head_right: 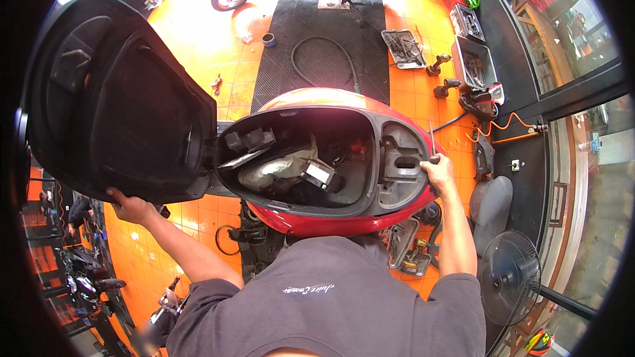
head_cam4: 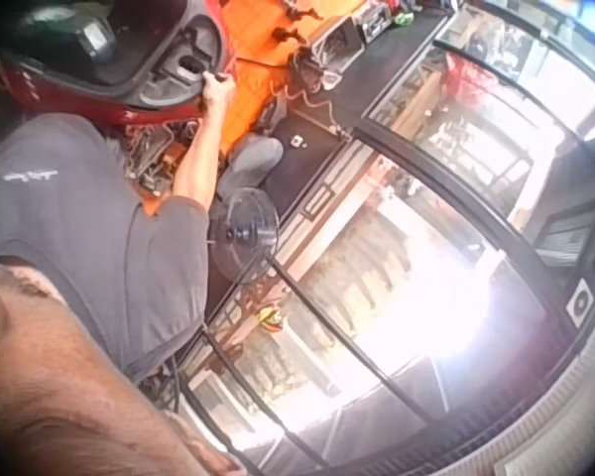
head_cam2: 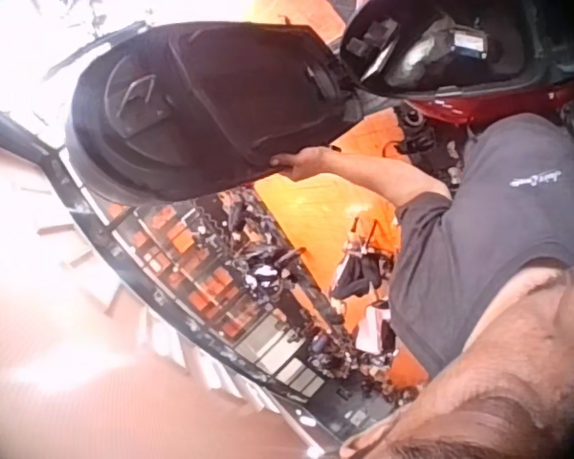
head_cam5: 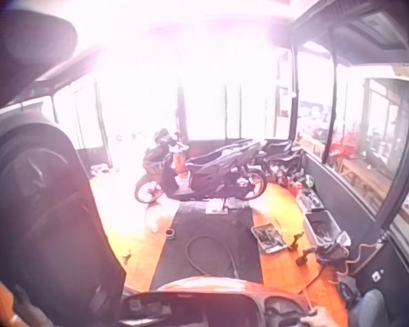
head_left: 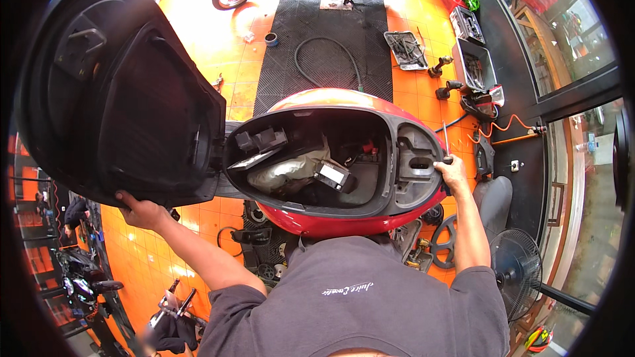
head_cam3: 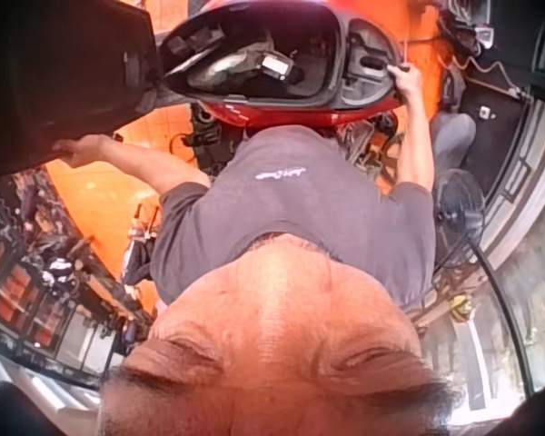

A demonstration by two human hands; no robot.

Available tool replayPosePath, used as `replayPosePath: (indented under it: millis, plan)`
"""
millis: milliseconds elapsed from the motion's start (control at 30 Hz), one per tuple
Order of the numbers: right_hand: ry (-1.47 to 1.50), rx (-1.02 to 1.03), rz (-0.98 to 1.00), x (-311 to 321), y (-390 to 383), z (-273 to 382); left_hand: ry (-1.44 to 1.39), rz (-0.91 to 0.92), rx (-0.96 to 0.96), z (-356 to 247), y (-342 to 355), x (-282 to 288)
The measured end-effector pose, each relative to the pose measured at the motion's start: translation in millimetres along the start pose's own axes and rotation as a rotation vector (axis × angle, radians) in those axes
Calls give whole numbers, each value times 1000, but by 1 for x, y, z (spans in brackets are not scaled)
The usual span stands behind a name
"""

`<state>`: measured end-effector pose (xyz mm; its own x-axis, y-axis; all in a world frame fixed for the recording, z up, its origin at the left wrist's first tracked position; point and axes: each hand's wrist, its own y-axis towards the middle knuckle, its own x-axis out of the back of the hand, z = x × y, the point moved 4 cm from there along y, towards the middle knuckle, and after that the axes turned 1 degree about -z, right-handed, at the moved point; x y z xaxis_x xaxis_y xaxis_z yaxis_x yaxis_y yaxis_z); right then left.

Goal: The person disconnects and removes a battery from a motorcycle's under-seat storage compartment and then uses a screwdriver to tighten a screw on the vehicle's body.

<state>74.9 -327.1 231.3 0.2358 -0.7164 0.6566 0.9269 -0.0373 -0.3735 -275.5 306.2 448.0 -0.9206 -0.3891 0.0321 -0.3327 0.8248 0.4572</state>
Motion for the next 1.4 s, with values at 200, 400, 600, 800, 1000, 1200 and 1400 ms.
replayPosePath:
  millis: [200,400,600,800,1000,1200,1400]
  plan:
    - [94,15,-22,1,-18,6,-83,-69,136,37,56,-7]
    - [-292,-20,-98,6,-12,25,-213,-89,-11,35,70,-19]
    - [-329,-7,-198,9,-8,19,-178,-101,65,20,39,-6]
    - [-202,-31,-85,3,-2,5,-226,70,-114,27,18,5]
    - [-40,-23,-37,7,-24,21,-264,-105,36,67,101,2]
    - [-14,-161,-41,6,-26,30,-92,-196,35,59,98,-23]
    - [-156,-194,-24,10,-25,24,-38,-190,-82,75,122,-14]
